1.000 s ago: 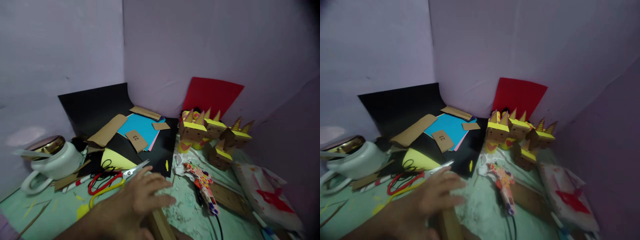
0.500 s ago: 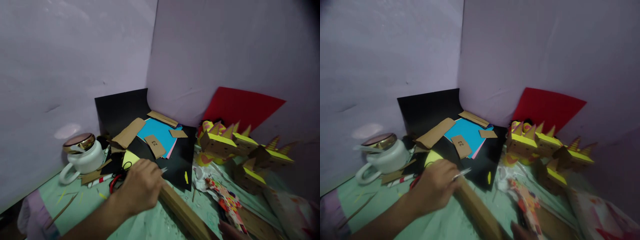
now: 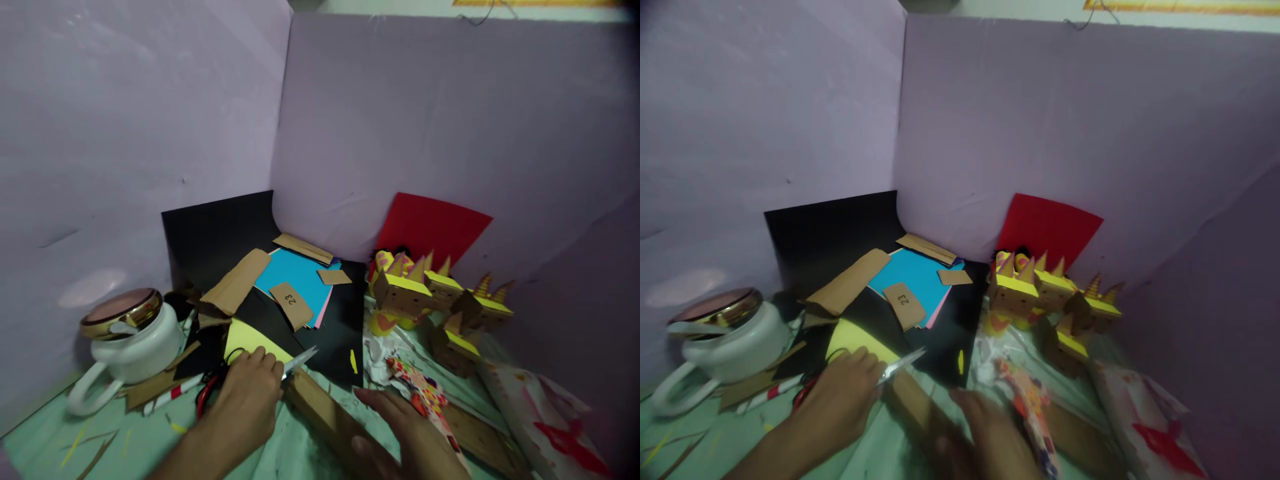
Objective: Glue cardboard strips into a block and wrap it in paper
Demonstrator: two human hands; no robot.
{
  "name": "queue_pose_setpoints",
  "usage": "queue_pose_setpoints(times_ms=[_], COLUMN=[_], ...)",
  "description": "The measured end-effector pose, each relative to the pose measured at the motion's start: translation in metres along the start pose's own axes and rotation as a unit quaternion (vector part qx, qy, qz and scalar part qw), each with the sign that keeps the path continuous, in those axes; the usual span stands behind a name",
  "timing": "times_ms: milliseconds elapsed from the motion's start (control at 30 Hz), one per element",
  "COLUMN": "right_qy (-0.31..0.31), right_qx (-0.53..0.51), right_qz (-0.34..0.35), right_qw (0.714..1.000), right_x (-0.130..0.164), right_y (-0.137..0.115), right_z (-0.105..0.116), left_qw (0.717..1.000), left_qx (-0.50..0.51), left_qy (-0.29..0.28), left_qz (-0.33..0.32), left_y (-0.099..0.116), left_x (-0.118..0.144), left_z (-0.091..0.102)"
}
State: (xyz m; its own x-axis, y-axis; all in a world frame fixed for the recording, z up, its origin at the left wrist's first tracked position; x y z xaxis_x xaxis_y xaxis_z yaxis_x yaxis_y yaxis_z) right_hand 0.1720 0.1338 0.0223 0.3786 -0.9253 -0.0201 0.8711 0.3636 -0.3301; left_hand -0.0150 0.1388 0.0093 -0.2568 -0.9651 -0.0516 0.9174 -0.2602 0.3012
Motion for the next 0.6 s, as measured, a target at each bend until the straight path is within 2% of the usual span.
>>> queue_pose_setpoints(times_ms=[167, 267, 333, 433, 500, 600], right_qy=[-0.147, -0.215, -0.209, -0.149, -0.103, -0.050], right_qx=[-0.014, -0.028, -0.030, -0.026, 0.005, 0.058], right_qz=[-0.012, -0.020, -0.023, -0.026, -0.030, -0.026], right_qw=[0.989, 0.976, 0.977, 0.988, 0.994, 0.997], right_x=[-0.008, 0.000, 0.002, -0.007, -0.020, -0.048], right_y=[-0.020, -0.023, -0.023, -0.022, -0.021, -0.021], right_z=[-0.030, -0.035, -0.030, -0.015, -0.005, 0.004], left_qw=[0.999, 0.999, 0.999, 0.989, 0.978, 0.964], left_qx=[-0.015, -0.010, 0.004, 0.022, 0.031, 0.045], left_qy=[-0.012, 0.008, 0.045, 0.143, 0.206, 0.258], left_qz=[-0.038, -0.044, -0.029, 0.010, 0.032, 0.046], left_y=[0.003, -0.001, -0.009, -0.028, -0.040, -0.049], left_x=[0.007, 0.009, 0.007, 0.006, 0.008, 0.008], left_z=[-0.006, 0.000, 0.010, 0.032, 0.043, 0.050])
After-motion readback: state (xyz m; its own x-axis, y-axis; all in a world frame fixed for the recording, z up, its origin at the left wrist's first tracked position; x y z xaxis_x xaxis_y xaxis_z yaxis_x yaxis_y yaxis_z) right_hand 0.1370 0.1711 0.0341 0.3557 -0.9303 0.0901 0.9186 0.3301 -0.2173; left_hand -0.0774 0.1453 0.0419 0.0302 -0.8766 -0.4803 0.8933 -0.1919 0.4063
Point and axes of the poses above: each hand's wrist, its own x-axis away from the middle knuckle, its own z-axis out of the back of the hand, y = z × x, the point moved 9 cm from there along -x, towards the middle knuckle, and after that the axes turned 8 degrees about x, right-handed, at the moved point
